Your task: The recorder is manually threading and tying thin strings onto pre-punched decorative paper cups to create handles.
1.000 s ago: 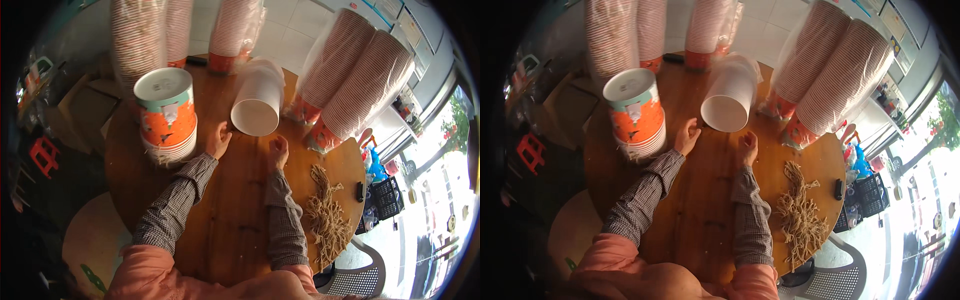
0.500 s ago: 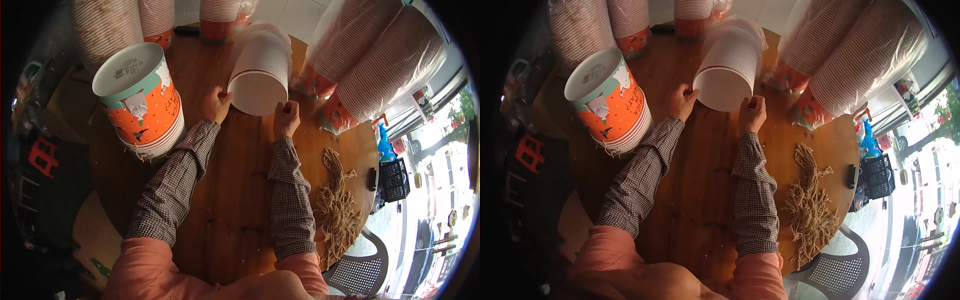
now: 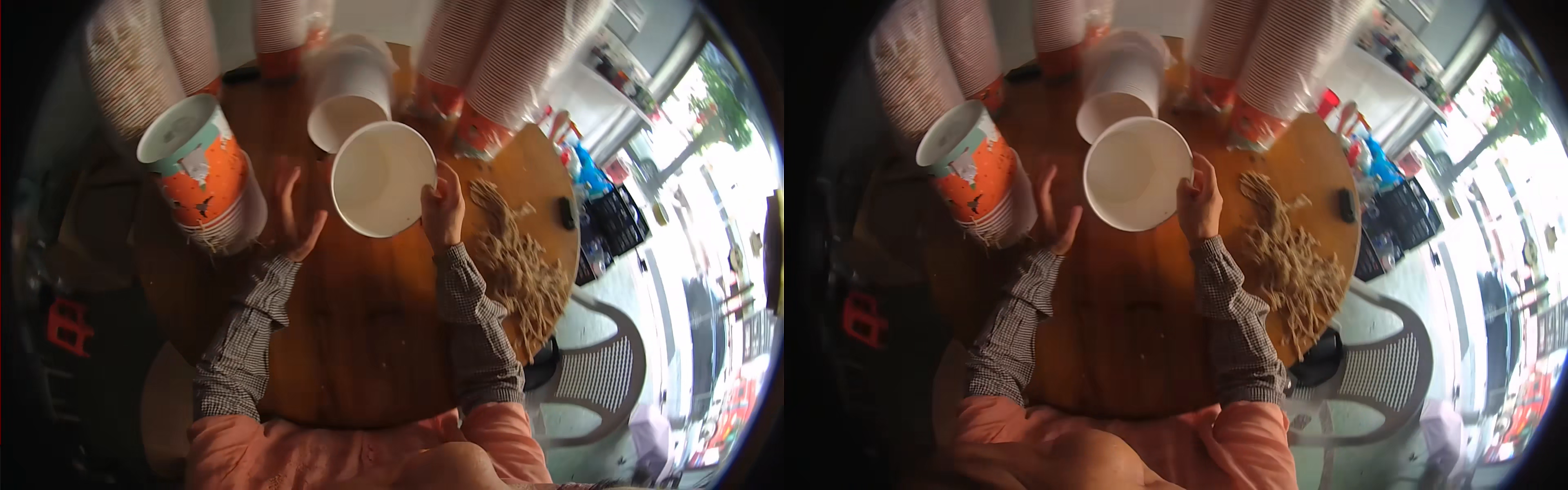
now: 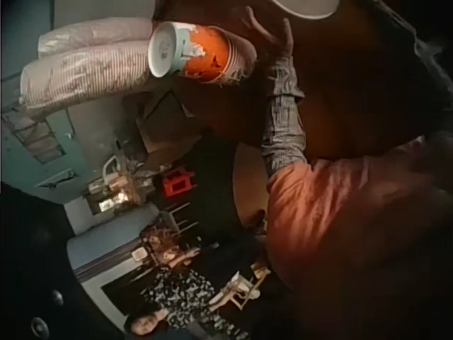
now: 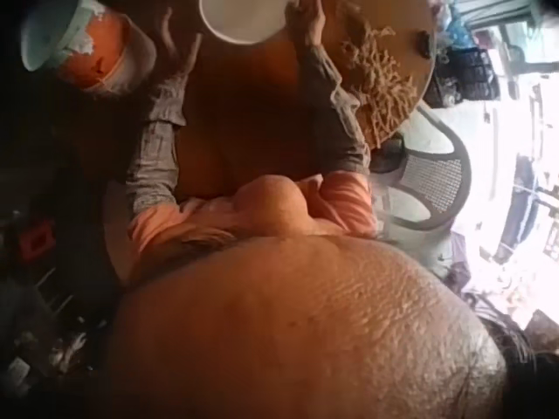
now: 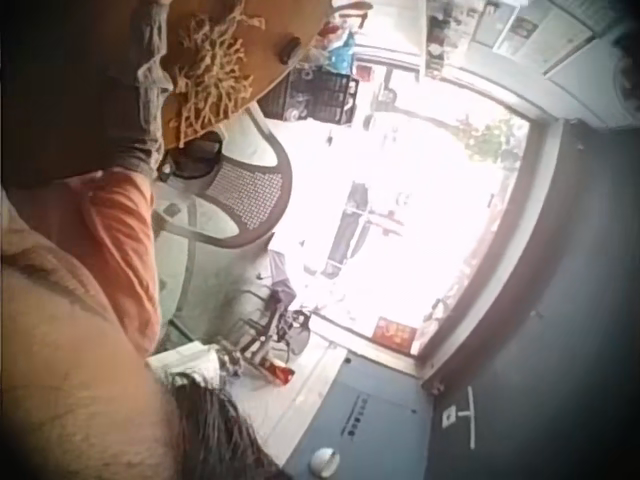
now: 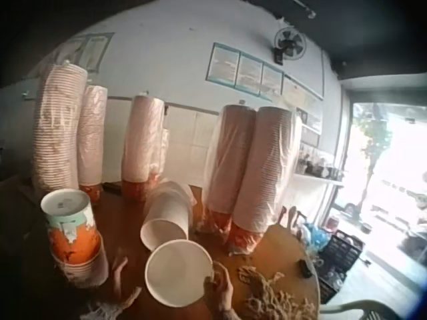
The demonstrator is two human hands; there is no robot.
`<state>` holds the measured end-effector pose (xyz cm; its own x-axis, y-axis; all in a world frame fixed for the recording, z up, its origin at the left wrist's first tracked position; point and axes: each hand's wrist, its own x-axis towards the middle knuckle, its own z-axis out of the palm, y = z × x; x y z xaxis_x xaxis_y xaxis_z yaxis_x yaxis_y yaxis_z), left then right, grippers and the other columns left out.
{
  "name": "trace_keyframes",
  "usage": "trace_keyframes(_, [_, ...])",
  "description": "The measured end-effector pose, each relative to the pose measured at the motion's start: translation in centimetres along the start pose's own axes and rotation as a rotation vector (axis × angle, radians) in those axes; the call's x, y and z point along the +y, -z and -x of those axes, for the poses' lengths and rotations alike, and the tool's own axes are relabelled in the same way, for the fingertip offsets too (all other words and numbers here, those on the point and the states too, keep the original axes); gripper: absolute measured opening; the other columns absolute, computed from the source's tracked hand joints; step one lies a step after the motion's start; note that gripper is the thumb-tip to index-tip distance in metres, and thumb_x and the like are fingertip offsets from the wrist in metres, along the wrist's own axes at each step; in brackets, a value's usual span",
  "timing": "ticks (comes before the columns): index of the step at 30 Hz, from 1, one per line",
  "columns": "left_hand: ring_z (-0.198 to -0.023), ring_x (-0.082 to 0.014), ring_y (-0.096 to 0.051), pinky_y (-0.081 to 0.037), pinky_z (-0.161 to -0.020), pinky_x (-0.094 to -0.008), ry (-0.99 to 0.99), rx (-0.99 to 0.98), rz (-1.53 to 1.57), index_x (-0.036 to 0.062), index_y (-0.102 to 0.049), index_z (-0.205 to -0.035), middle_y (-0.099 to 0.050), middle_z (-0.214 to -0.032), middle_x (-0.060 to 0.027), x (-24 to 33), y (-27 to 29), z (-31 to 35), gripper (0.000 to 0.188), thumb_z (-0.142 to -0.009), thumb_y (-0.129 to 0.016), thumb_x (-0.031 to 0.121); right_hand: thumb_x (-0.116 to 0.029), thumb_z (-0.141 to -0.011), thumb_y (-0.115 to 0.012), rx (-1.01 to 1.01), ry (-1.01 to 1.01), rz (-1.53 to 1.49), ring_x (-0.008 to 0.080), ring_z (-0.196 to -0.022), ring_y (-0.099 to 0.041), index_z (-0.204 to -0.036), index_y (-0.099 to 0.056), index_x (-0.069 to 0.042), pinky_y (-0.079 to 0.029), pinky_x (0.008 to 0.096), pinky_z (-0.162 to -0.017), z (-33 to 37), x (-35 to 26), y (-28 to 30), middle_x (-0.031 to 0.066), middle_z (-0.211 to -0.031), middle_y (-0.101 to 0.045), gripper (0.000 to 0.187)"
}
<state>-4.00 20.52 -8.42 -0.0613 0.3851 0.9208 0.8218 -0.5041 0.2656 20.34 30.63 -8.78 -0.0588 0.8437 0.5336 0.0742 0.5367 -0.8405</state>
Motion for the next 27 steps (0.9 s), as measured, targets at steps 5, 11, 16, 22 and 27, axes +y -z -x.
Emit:
trace_keyframes(5, [-0.131, -0.0481, -0.032, -0.033, -0.105, -0.0534, -0.372, -0.142, -0.149, 0.0071, -0.041, -0.137, -0.031, -0.143, -0.0277, 6.2, 4.9, 1.5, 0.076, -0.082, -0.062, 0.056, -0.005, -0.084, -0.055, -0.163, -0.234, -0.055, 0.0174, -0.071, -0.065, -0.114, -0.056, -0.002, -0.053, 0.03, -0.055, 4.2, -7.8, 4.1, 0.0122, -0.092, -0.067, 0.031])
trace_keyframes(11, [-0.082, -0.0177, -0.058, -0.033, -0.103, -0.0439, -0.296, -0.233, 0.0, 0.0098, -0.061, -0.092, -0.053, -0.08, -0.0001, 13.7, 6.9, 2.4, 0.019, -0.082, -0.069, 0.023, -0.019, -0.093, -0.056, -0.152, -0.374, -0.363, 0.0135, -0.064, -0.063, -0.107, -0.061, 0.004, -0.049, 0.0262, -0.056, 10.0, -7.9, 8.5, 0.0106, -0.086, -0.068, 0.027])
trace_keyframes(16, [-0.077, -0.0212, -0.057, -0.035, -0.101, -0.0456, -0.246, -0.304, 0.062, 0.0075, -0.061, -0.091, -0.053, -0.079, -0.0024, 15.6, 10.5, 3.6, 0.013, -0.081, -0.068, 0.011, -0.024, -0.09, -0.059, 0.071, -0.159, 0.47, 0.0131, -0.061, -0.061, -0.087, -0.069, -0.001, -0.048, 0.0264, -0.058, 11.9, -5.3, 16.9, 0.0069, -0.071, -0.066, 0.025])
trace_keyframes(22, [-0.08, -0.0194, -0.056, -0.037, -0.099, -0.0439, -0.248, -0.322, 0.009, 0.0103, -0.062, -0.09, -0.054, -0.08, -0.0018, 17.9, 12.6, 4.4, 0.015, -0.078, -0.071, 0.011, -0.038, -0.077, -0.068, 0.061, -0.159, 1.047, 0.0255, -0.071, -0.066, -0.084, -0.072, -0.007, -0.051, 0.039, -0.066, 13.0, -0.9, 18.5, 0.0111, -0.077, -0.068, 0.032])
trace_keyframes(27, [-0.09, -0.0232, -0.058, -0.039, -0.097, -0.0438, -0.179, -0.296, -0.013, 0.0089, -0.063, -0.093, -0.058, -0.089, -0.0038, 18.3, 13.5, 6.0, 0.015, -0.079, -0.069, 0.01, -0.028, -0.079, -0.068, 0.059, -0.244, 0.562, 0.0184, -0.065, -0.063, -0.086, -0.071, -0.003, -0.049, 0.0323, -0.06, 12.1, -3.8, 19.6, 0.0086, -0.075, -0.068, 0.026])
